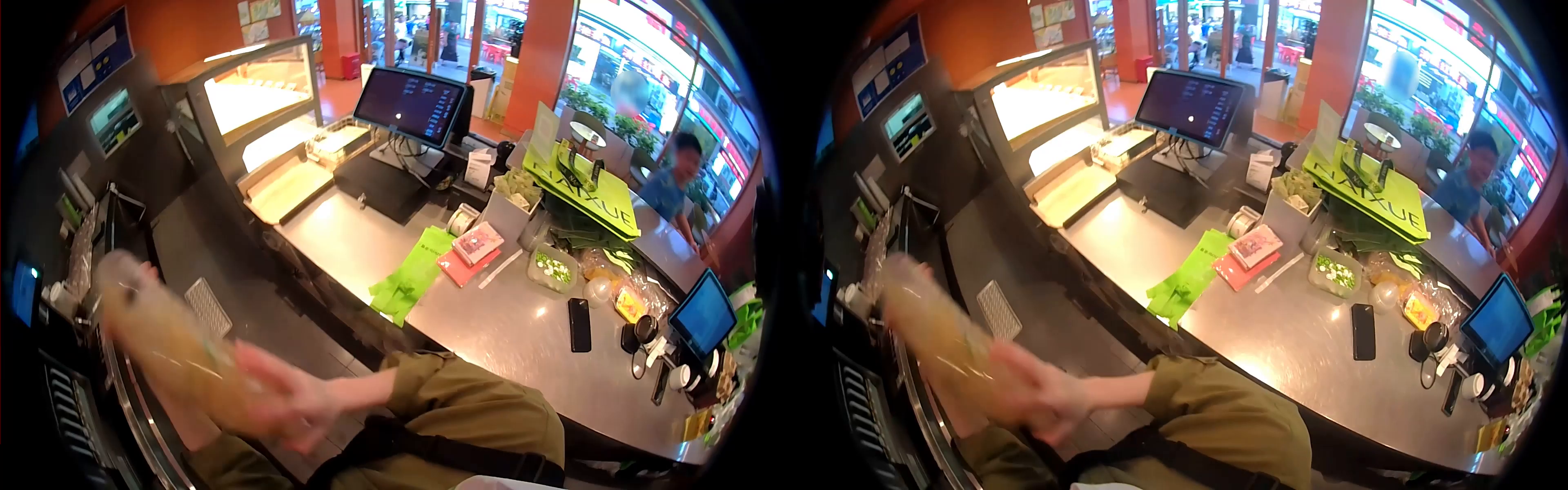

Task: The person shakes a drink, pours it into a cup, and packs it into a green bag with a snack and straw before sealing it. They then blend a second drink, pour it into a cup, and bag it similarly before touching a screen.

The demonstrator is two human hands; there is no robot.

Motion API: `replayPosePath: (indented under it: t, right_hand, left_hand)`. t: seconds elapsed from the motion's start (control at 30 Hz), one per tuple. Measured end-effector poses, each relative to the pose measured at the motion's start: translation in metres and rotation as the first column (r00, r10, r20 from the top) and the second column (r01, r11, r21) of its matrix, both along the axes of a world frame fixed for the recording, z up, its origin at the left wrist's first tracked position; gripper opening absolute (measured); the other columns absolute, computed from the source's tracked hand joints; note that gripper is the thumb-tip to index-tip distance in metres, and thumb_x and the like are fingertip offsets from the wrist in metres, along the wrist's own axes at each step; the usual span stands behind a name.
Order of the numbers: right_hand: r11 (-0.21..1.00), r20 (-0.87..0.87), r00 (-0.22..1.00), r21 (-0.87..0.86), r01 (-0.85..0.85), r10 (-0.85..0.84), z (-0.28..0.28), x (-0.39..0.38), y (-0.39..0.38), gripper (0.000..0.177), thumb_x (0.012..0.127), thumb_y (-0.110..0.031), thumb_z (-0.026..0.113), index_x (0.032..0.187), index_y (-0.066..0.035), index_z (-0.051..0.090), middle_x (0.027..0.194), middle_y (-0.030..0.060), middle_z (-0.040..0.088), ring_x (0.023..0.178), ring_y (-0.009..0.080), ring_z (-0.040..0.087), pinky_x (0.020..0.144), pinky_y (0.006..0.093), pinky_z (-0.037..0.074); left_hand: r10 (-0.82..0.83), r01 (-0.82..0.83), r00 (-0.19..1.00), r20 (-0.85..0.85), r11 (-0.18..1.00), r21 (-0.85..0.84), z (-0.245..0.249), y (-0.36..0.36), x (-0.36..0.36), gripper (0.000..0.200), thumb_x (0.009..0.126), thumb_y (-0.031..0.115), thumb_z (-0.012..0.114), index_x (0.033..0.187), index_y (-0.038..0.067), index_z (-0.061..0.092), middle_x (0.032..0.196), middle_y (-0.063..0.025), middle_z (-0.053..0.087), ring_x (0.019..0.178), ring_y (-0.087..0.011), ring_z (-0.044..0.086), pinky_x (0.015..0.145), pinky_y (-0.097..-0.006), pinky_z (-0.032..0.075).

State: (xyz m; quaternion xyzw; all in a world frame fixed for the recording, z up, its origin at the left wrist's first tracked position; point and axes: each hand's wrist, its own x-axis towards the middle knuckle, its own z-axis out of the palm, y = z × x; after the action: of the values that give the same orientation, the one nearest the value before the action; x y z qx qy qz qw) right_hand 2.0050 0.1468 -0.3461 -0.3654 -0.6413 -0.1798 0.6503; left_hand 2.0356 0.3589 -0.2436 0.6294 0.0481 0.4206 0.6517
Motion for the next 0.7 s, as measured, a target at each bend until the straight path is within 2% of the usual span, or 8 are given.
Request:
replayPosePath:
  t: [0.13,0.27,0.33,0.37,0.43,0.57,0.6,0.7]
  right_hand:
    - [0.99,-0.382,0.923,-0.114,-0.088,0.038,-0.008,0.013,0.017,0.074,0.067,-0.032,0.067,0.131,-0.006,0.039,0.141,0.0278,0.011,0.131,0.0417,0.015,0.104,0.048,0.018]
    - [0.978,-0.05,0.982,-0.093,-0.186,0.181,-0.014,-0.014,0.02,0.072,0.07,-0.033,0.071,0.129,-0.006,0.041,0.14,0.0266,0.015,0.129,0.0387,0.02,0.101,0.0462,0.023]
    - [0.936,-0.073,0.95,-0.16,-0.313,0.305,-0.031,-0.002,0.048,0.073,0.069,-0.032,0.07,0.13,-0.007,0.04,0.14,0.0211,0.022,0.124,0.0302,0.03,0.096,0.0421,0.032]
    - [0.913,-0.119,0.934,-0.2,-0.356,0.338,-0.024,0.001,0.064,0.075,0.07,-0.033,0.07,0.131,-0.006,0.037,0.139,0.0209,0.024,0.124,0.0287,0.031,0.096,0.0415,0.033]
    - [0.868,-0.246,0.885,-0.217,-0.447,0.395,-0.011,-0.004,0.083,0.074,0.07,-0.035,0.069,0.129,-0.004,0.037,0.139,0.0247,0.019,0.126,0.0348,0.028,0.098,0.0435,0.032]
    - [0.794,0.031,0.806,-0.194,-0.576,0.592,-0.024,-0.056,0.096,0.05,0.07,-0.028,0.068,0.115,-0.014,0.051,0.139,0.0317,0.015,0.125,0.0561,0.018,0.099,0.0609,0.022]
    - [0.688,-0.155,0.743,-0.295,-0.663,0.65,-0.027,-0.069,0.112,0.061,0.069,-0.032,0.07,0.121,-0.011,0.046,0.14,0.0288,0.017,0.127,0.0499,0.019,0.101,0.0562,0.022]
    - [0.406,-0.529,0.456,-0.217,-0.888,0.716,-0.023,-0.112,0.178,0.097,0.066,-0.044,0.074,0.136,0.003,0.026,0.141,0.0175,0.025,0.129,0.0276,0.029,0.104,0.0389,0.027]
  left_hand:
    - [-0.438,0.447,0.888,-0.138,0.894,0.037,-0.071,0.113,-0.007,0.057,0.086,0.045,0.044,0.12,-0.002,0.046,0.105,-0.0177,0.058,0.096,-0.0254,0.058,0.086,-0.0359,0.047]
    - [-0.451,0.5,0.859,0.241,0.841,-0.208,-0.041,0.091,-0.093,0.054,0.087,0.035,0.046,0.124,-0.004,0.042,0.11,-0.0196,0.057,0.101,-0.0285,0.057,0.089,-0.0378,0.046]
    - [-0.143,0.159,0.98,0.14,0.981,-0.111,-0.046,0.111,-0.115,0.045,0.088,0.031,0.047,0.12,-0.001,0.048,0.107,-0.0168,0.059,0.098,-0.0256,0.058,0.089,-0.0361,0.046]
    - [0.248,-0.255,0.967,0.057,0.936,0.241,-0.071,0.13,-0.108,0.041,0.088,0.029,0.047,0.117,0.001,0.05,0.105,-0.0142,0.06,0.097,-0.0232,0.058,0.088,-0.0348,0.046]
    - [-0.074,0.131,0.982,0.172,0.929,-0.346,-0.09,0.155,-0.135,0.039,0.09,0.037,0.042,0.099,0.003,0.059,0.087,-0.007,0.063,0.076,-0.0159,0.06,0.072,-0.0313,0.05]
    - [0.286,-0.087,0.873,0.394,0.888,-0.451,-0.042,0.062,-0.222,0.041,0.09,0.037,0.042,0.11,0.004,0.055,0.099,-0.0075,0.061,0.086,-0.0176,0.058,0.075,-0.0336,0.049]
    - [0.401,-0.321,0.873,0.276,0.9,-0.295,-0.054,0.074,-0.251,0.042,0.088,0.039,0.045,0.111,0.005,0.053,0.103,-0.0075,0.06,0.09,-0.0187,0.058,0.077,-0.0348,0.049]
    - [0.501,-0.303,0.856,0.127,0.686,-0.661,-0.115,0.114,-0.333,0.045,0.085,0.044,0.054,0.112,0.008,0.052,0.106,-0.007,0.059,0.098,-0.0198,0.056,0.08,-0.0371,0.048]
